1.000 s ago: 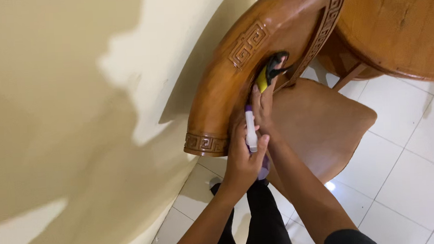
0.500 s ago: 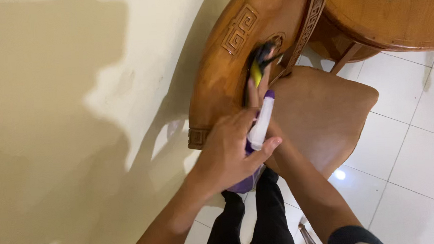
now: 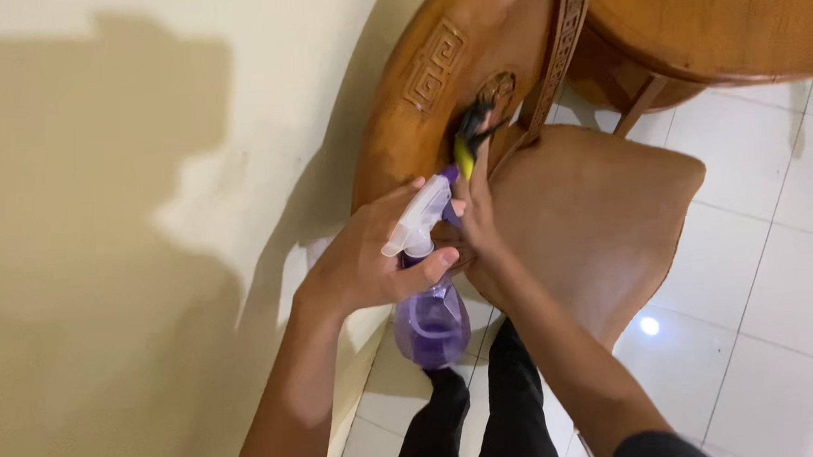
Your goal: The person cleans the backrest of a wooden chair using a spray bottle and a yellow cloth. They repeatedly spray the surface and wipe it down, focusing on the carved details and edges of the chair back.
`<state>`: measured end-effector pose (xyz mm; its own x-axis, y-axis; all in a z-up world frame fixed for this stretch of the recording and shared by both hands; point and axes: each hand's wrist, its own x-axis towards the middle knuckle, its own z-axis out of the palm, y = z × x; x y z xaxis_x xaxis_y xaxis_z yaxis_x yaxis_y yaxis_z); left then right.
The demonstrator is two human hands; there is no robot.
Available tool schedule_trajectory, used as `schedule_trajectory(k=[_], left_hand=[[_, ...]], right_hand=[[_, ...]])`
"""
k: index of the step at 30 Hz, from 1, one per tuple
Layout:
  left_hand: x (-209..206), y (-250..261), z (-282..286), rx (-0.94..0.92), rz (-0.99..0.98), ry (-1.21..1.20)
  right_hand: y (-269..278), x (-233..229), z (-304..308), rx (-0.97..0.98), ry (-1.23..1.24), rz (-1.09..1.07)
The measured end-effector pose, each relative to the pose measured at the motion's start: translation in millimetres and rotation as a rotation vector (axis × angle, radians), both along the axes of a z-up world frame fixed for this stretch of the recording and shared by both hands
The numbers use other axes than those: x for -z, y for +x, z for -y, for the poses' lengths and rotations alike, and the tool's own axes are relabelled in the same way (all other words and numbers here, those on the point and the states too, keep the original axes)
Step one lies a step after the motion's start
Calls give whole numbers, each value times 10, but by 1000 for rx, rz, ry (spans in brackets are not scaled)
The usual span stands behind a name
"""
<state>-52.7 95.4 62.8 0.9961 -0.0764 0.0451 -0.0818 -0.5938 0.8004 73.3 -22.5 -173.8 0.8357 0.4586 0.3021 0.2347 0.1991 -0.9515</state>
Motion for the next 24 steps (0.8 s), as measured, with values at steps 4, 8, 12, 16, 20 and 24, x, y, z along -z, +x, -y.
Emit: schedule_trajectory(k=[4,8,12,16,20,24], left_hand=[[-9,45,-39,-19,125,-63],[74,78,-86,-111,-43,-44],[158,62,6,-113,214,-16],[185,40,59,-142,285,-7],[203,0,59,-183,154,-71],[244,33,64,-210,204,24]], right_hand=[[148,-165,48,-3,-149,241],[454,-63,-53,109,-74,234],[5,-126,-10,-34,-19,-142],[-143,-313,37,-132,144,-116],[289,-230,-45,42,-67,187],[79,-135,-57,-38,38,-391]])
